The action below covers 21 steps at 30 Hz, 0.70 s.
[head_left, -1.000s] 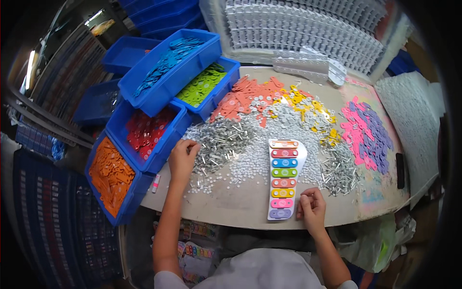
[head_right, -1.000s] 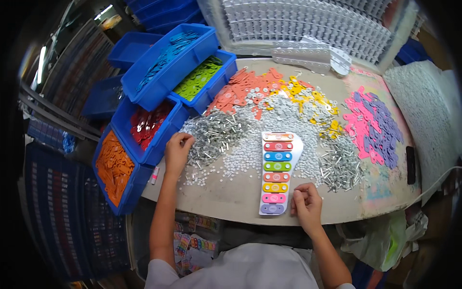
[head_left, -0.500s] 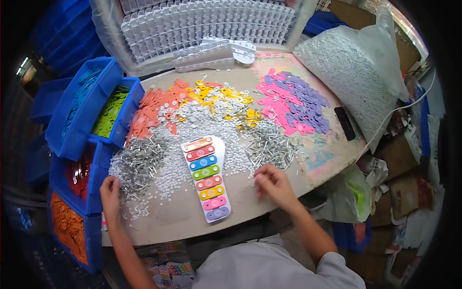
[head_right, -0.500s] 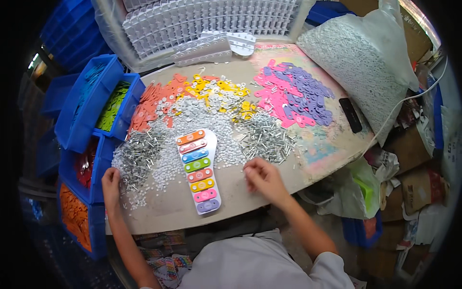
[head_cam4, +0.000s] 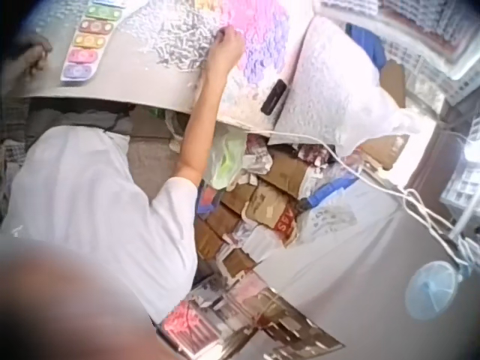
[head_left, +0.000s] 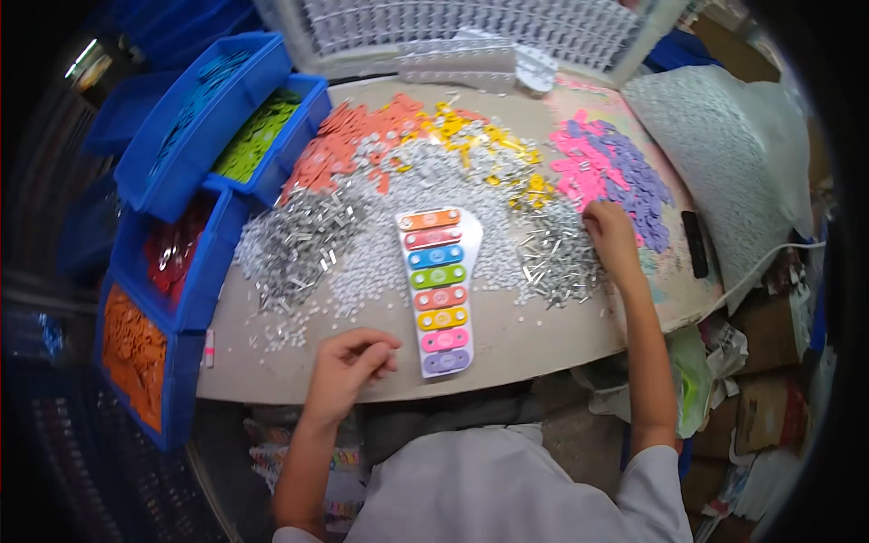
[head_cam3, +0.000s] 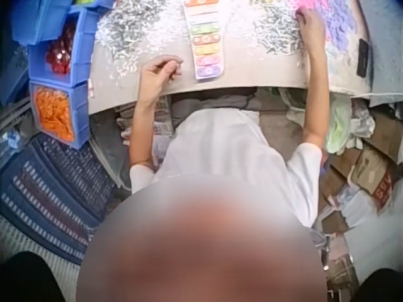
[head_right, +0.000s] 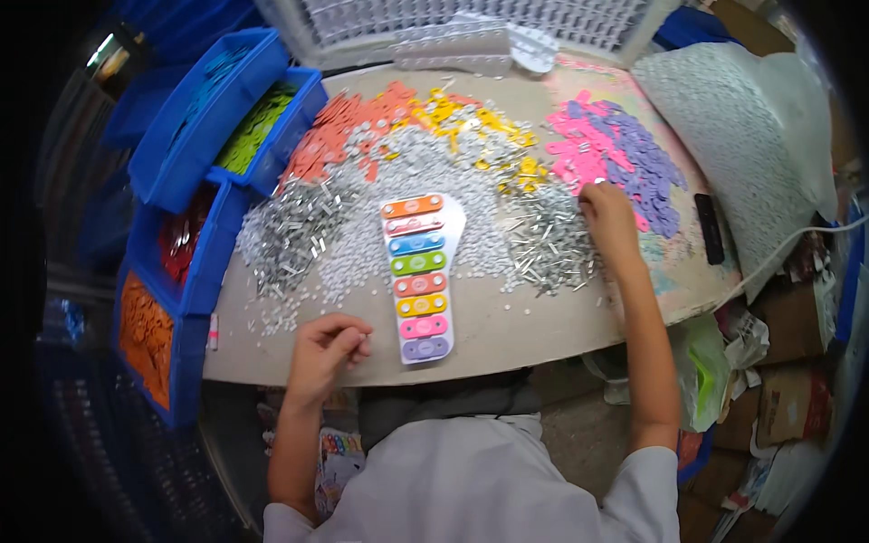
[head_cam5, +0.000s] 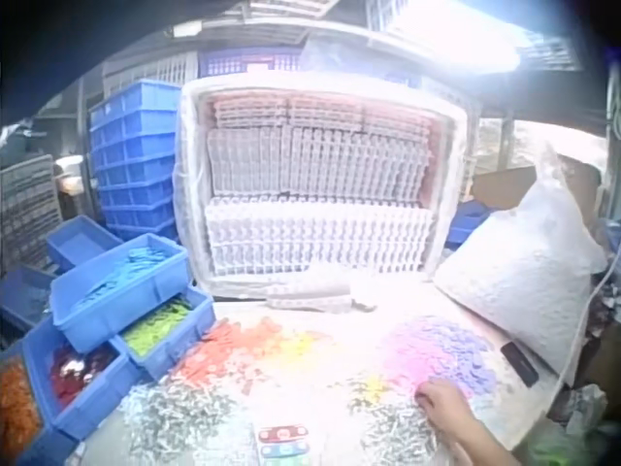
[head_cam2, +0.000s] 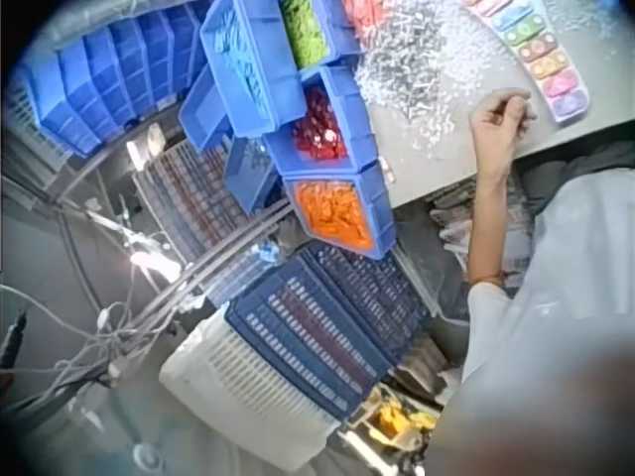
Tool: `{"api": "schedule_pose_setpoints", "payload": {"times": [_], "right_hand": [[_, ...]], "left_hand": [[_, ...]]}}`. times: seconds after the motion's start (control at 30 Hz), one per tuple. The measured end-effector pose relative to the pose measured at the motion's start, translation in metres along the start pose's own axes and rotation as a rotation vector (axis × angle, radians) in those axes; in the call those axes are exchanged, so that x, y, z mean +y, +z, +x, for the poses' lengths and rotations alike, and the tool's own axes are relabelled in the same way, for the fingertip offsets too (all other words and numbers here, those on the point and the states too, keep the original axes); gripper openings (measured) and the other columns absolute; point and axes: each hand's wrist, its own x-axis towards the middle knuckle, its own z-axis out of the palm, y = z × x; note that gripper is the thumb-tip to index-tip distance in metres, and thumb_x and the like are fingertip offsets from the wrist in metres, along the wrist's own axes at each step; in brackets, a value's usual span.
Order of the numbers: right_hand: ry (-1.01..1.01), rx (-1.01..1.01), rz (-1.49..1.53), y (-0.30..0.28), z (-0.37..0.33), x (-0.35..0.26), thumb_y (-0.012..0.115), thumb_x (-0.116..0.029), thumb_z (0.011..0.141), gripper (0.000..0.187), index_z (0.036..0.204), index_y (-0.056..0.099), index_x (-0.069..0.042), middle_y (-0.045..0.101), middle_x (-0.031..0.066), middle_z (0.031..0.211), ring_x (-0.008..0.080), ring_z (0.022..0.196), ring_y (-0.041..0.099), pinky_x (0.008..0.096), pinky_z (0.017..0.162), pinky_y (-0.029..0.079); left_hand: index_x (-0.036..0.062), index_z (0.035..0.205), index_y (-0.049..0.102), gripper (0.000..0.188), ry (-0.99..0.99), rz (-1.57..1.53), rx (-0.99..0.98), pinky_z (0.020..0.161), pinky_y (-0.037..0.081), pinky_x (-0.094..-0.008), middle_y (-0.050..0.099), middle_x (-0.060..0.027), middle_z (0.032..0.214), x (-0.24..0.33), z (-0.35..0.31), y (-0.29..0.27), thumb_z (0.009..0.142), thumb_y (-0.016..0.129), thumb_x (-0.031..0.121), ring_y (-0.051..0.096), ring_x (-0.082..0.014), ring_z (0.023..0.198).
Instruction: Assembling a toy xylophone by attaching colored metal plates and plastic components to a white plastic base.
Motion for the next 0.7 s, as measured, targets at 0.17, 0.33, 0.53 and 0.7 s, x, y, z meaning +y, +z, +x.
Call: {"api": "schedule_pose_setpoints", "payload": {"times": [0.17,0.33,0.53,0.7], "right_hand": [[0.05,0.03,0.008,-0.013,-0.004,-0.025,0.068,-0.003,0.093,0.008,0.095,0.06,0.0,0.063,0.0164,0.087,0.0358,0.083,0.059,0.0434,0.078,0.048],[0.379,-0.209,0.799,-0.027,-0.047,-0.119,0.062,-0.013,0.103,0.007,0.103,0.059,-0.007,0.051,-0.0045,0.072,0.005,0.063,0.046,0.0242,0.056,0.035],[0.519,-0.607,1.35,0.001,-0.089,-0.199,0.063,-0.022,0.106,0.014,0.106,0.057,-0.01,0.048,-0.0093,0.071,0.0012,0.062,0.044,0.0215,0.053,0.03],[0.539,-0.674,1.372,0.007,-0.088,-0.205,0.064,-0.024,0.106,0.016,0.104,0.057,-0.01,0.05,-0.0094,0.072,0.0003,0.062,0.044,0.0197,0.053,0.029]], "left_hand": [[-0.0045,0.11,0.073,0.019,-0.061,-0.122,-0.102,0.056,0.048,-0.0198,0.073,-0.0076,0.085,-0.009,0.004,0.014,0.102,0.067,0.012,0.064,-0.0089,0.07],[-0.0038,0.112,0.07,0.016,-0.11,-0.175,-0.163,0.052,0.047,-0.0185,0.074,-0.009,0.086,-0.016,0.007,0.016,0.1,0.068,0.007,0.064,-0.0071,0.067],[-0.0003,0.107,0.066,0.01,-0.139,-0.175,-0.165,0.052,0.047,-0.0181,0.074,-0.0092,0.084,-0.021,0.02,0.023,0.1,0.069,0.007,0.062,-0.0064,0.064],[0.0007,0.105,0.067,0.009,-0.129,-0.134,-0.145,0.052,0.046,-0.0175,0.074,-0.0082,0.083,-0.021,0.024,0.025,0.1,0.07,0.008,0.061,-0.0055,0.063]]}}
